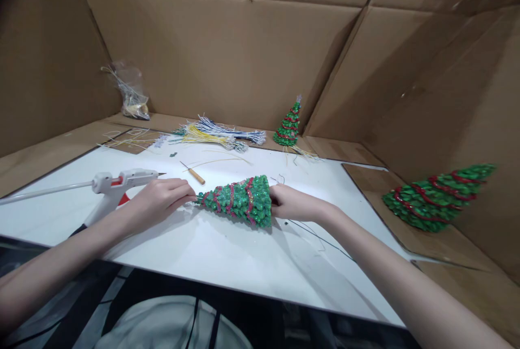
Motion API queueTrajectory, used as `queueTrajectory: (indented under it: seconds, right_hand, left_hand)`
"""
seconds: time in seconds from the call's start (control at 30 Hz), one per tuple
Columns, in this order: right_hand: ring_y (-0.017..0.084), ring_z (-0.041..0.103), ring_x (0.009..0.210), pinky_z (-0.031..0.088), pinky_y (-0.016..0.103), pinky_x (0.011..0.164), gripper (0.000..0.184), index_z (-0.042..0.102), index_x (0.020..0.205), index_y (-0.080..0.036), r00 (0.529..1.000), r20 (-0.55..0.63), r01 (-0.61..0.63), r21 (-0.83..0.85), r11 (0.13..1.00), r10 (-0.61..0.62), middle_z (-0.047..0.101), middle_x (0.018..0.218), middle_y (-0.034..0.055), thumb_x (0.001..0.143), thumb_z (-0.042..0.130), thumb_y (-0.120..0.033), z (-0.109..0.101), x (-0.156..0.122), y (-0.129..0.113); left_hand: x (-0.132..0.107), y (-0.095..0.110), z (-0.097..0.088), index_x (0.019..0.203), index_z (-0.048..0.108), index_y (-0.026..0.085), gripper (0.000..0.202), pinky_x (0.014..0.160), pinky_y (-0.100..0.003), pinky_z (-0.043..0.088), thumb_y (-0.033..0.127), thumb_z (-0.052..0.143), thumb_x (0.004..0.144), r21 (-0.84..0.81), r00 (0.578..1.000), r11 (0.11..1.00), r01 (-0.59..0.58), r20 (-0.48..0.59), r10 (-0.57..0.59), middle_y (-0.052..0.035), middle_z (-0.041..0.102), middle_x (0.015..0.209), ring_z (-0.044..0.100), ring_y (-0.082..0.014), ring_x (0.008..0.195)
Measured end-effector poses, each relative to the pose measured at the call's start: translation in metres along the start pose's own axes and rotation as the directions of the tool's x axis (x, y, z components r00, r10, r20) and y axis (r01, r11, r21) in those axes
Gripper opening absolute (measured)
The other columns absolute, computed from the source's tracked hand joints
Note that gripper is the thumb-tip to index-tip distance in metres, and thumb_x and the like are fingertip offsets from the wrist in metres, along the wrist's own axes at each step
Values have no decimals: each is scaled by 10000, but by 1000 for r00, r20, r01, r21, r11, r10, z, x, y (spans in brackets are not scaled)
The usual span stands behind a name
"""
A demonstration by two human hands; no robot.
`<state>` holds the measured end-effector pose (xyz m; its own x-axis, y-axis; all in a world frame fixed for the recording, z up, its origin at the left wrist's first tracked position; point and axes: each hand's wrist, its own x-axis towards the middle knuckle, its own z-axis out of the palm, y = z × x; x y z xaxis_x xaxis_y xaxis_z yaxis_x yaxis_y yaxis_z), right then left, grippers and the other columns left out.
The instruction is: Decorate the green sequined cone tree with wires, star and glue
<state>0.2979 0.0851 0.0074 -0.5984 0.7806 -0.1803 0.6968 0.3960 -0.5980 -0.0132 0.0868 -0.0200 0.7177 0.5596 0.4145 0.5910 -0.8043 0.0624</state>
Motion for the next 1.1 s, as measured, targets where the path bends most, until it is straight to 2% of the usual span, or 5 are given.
queueTrajectory:
  seconds: [0.27, 0.43, 0.6, 0.9, 1.1]
  right_hand:
    - [216, 572, 742, 465, 296, 669, 126, 650, 773, -177, 999, -25, -39, -38, 999, 38, 662, 749, 26, 686, 566, -140, -1, -1, 1]
    - [292, 585, 1017, 483, 363, 868, 258, 670, 958, -174, 1000, 4, 21, 17, 1000, -21, 683, 1062, 72, 716, 581, -185, 2, 2, -9]
    - [332, 530, 1171, 427, 447, 1003, 514, 583, 1235, -179, 998, -33, 52, 99, 994, -49, 539, 1356, 87, 736, 618, -302, 6, 5, -12]
    - [313, 586, 1128, 479, 431, 971, 413, 634, 1141, -157, 984, -129, 150, 192, 970, -127, 631, 1247, 87, 736, 609, -231, 18, 13, -1]
    - [297, 592, 1125, 489, 404, 964, 396, 632, 1121, -162, 981, -141, 163, 215, 963, -134, 638, 1234, 75, 727, 608, -198, 21, 14, 0]
  left_hand:
    - [-2, -2, 2, 810, 604, 147, 248, 621, -257, 389, 105, 392, 933, 103, 995, 990, -97, 13, 96, -27, 617, 720, 562, -149, 662]
    - [0, -1, 3, 812, 583, 151, 218, 600, -250, 368, 83, 406, 918, 123, 991, 983, -133, 17, 132, -19, 612, 736, 541, -139, 656]
    - [2, 1, 1, 753, 547, 153, 236, 553, -255, 326, 62, 389, 903, 141, 990, 981, -135, 50, 129, -12, 577, 699, 493, -131, 600]
    - [1, -5, 7, 809, 556, 149, 228, 600, -255, 365, 79, 364, 910, 148, 998, 987, -60, 25, 57, -25, 606, 737, 549, -148, 662]
    - [-2, 0, -7, 943, 524, 162, 124, 670, -282, 403, 179, 410, 896, 109, 996, 992, 68, 54, -75, -43, 632, 900, 586, -167, 745]
